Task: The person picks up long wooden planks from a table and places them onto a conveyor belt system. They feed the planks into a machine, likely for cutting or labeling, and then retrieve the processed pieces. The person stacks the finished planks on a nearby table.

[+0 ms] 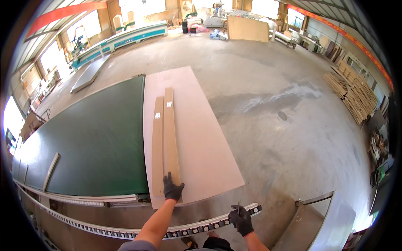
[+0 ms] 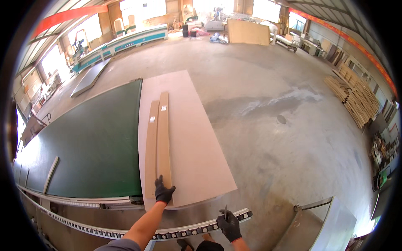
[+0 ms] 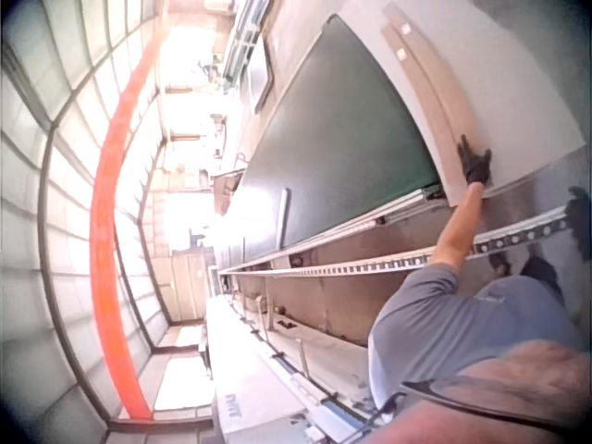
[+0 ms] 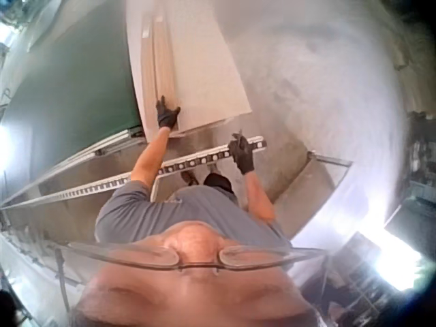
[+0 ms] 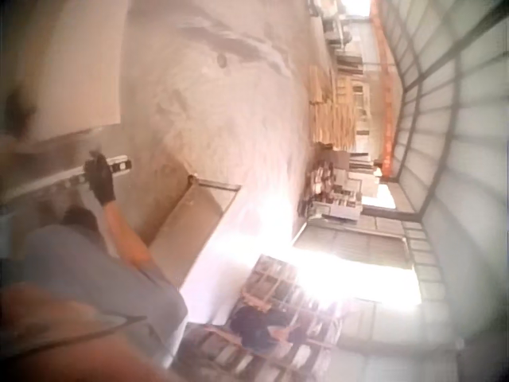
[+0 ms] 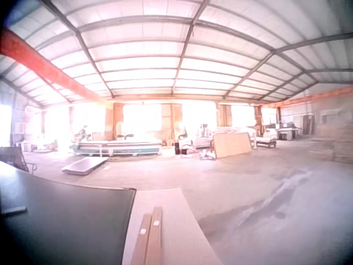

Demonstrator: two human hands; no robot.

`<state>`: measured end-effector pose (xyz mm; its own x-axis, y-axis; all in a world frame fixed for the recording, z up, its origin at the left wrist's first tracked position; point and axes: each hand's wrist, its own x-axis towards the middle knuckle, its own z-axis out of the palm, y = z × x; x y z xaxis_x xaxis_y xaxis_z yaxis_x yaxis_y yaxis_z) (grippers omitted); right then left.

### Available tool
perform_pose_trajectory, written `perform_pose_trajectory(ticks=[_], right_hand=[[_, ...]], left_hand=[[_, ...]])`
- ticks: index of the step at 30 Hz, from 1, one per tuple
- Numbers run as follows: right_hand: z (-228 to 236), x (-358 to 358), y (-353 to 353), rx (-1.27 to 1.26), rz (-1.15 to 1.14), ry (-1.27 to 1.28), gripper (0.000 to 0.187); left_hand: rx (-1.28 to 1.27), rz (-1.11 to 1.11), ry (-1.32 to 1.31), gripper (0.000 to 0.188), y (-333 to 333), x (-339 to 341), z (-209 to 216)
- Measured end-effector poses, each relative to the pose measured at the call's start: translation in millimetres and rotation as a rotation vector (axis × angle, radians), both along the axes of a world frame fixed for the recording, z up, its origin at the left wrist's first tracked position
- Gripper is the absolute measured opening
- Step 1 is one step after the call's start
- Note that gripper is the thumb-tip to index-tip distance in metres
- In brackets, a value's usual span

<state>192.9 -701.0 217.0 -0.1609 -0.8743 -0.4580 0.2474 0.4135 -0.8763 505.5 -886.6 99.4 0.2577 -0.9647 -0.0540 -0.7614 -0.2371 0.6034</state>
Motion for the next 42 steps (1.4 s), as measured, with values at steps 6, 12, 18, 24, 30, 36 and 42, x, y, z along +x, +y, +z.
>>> perform_pose_trajectory(ticks=[6,12,18,24,30,36,42], right_hand=[[-26.6,92.6,-6.9,0.072,0.431,-0.49,0.053],[3.3,195.5,-12.8,0.172,0.915,-0.831,0.062],[44.3,253.3,18.8,0.163,1.093,-0.693,0.061],[77.2,285.9,18.0,0.137,1.289,-0.424,0.052],[115.4,249.4,-13.1,-0.331,1.006,-0.036,0.06],[235.7,220.2,-10.2,-1.142,0.322,0.305,0.041],[283.1,209.4,-17.8,-1.442,0.022,0.695,0.061]], left_hand=[[0.198,-0.137,0.961,0.085,45.0,69.7,63.0],[0.188,0.127,1.951,0.053,198.4,139.4,82.7],[-0.141,0.251,2.088,0.078,309.5,134.5,143.0],[-0.357,0.166,1.061,0.049,327.8,207.7,64.5],[-0.535,0.271,0.554,0.041,295.4,214.0,249.6],[-0.943,-0.454,-0.168,0.033,200.0,149.3,412.9],[-1.108,-0.637,0.113,0.031,160.6,63.4,468.9]])
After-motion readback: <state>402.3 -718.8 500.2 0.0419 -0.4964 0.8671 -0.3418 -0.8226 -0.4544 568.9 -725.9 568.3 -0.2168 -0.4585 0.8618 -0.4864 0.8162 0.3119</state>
